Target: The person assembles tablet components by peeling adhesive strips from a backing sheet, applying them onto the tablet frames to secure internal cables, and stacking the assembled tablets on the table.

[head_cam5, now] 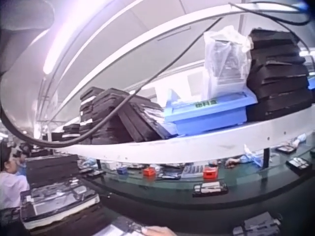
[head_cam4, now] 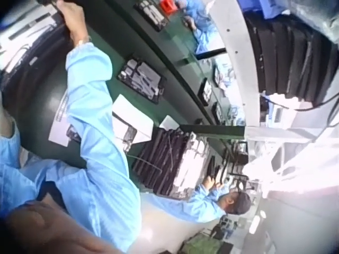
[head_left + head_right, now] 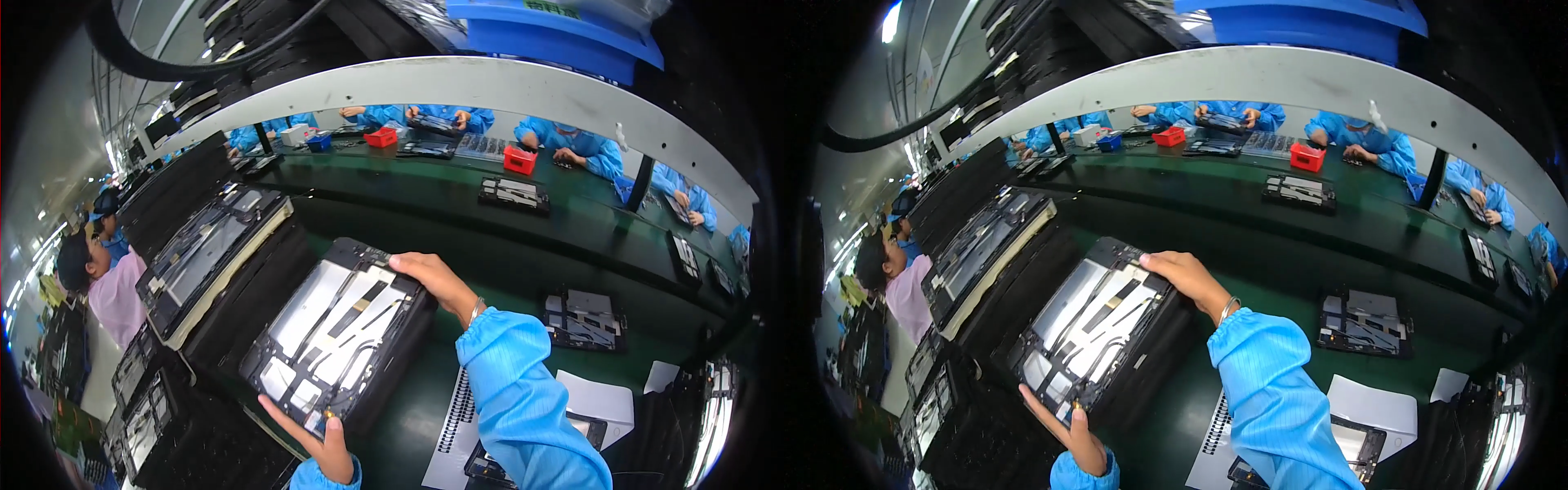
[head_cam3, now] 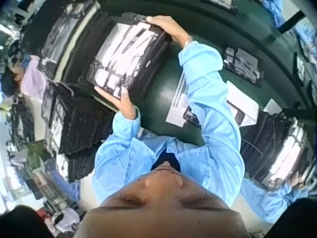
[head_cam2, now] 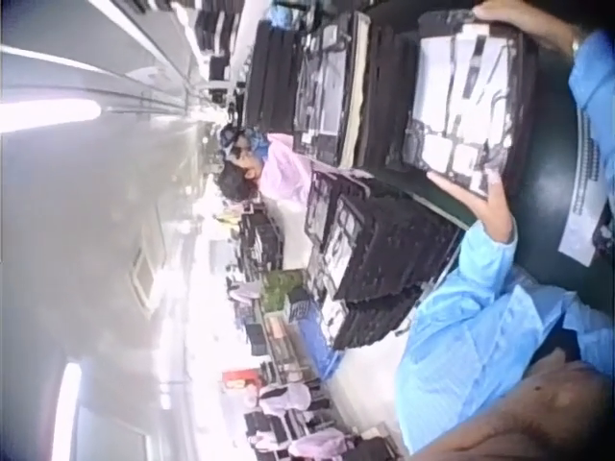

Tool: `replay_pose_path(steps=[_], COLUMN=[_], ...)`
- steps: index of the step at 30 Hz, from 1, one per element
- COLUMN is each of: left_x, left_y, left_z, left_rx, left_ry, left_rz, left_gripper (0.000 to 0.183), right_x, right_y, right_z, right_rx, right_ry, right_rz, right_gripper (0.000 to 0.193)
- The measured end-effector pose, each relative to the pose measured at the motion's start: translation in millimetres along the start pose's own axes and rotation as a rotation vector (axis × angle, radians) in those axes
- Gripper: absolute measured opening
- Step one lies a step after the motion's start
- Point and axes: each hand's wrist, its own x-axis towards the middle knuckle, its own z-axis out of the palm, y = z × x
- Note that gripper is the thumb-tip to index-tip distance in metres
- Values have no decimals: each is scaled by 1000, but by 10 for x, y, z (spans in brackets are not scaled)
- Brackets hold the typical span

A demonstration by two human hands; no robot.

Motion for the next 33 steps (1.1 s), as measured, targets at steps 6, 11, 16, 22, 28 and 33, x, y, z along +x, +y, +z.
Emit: replay_pose_path(steps=[6,11,16,22,28,33], left_x=[35,-276,-550,-753,-838,-634], left_y=[-276,410,82,-812,-1048,-702], left_z=[-262,279,1466,2796,3083,2849], left_rx=[420,-15,6,274,339,129], left_ry=[-94,22,-975,-1240,-1237,-1095], left_rz=[115,561,299,320,186,262], left_gripper=[96,77,53,97,116,113], right_x=[41,-754,-2008,-2738,-2435,-2423], right_y=[123,70,496,1357,1354,837], right_z=[-107,-732,-2183,-2942,-2680,-2442], right_rx=[-241,-425,-456,-1146,-1177,-873], right_ry=[154,411,1037,1346,1347,1538], right_rz=[-113,-127,81,139,-75,-146], right_gripper=[38,34,25,39,38,28])
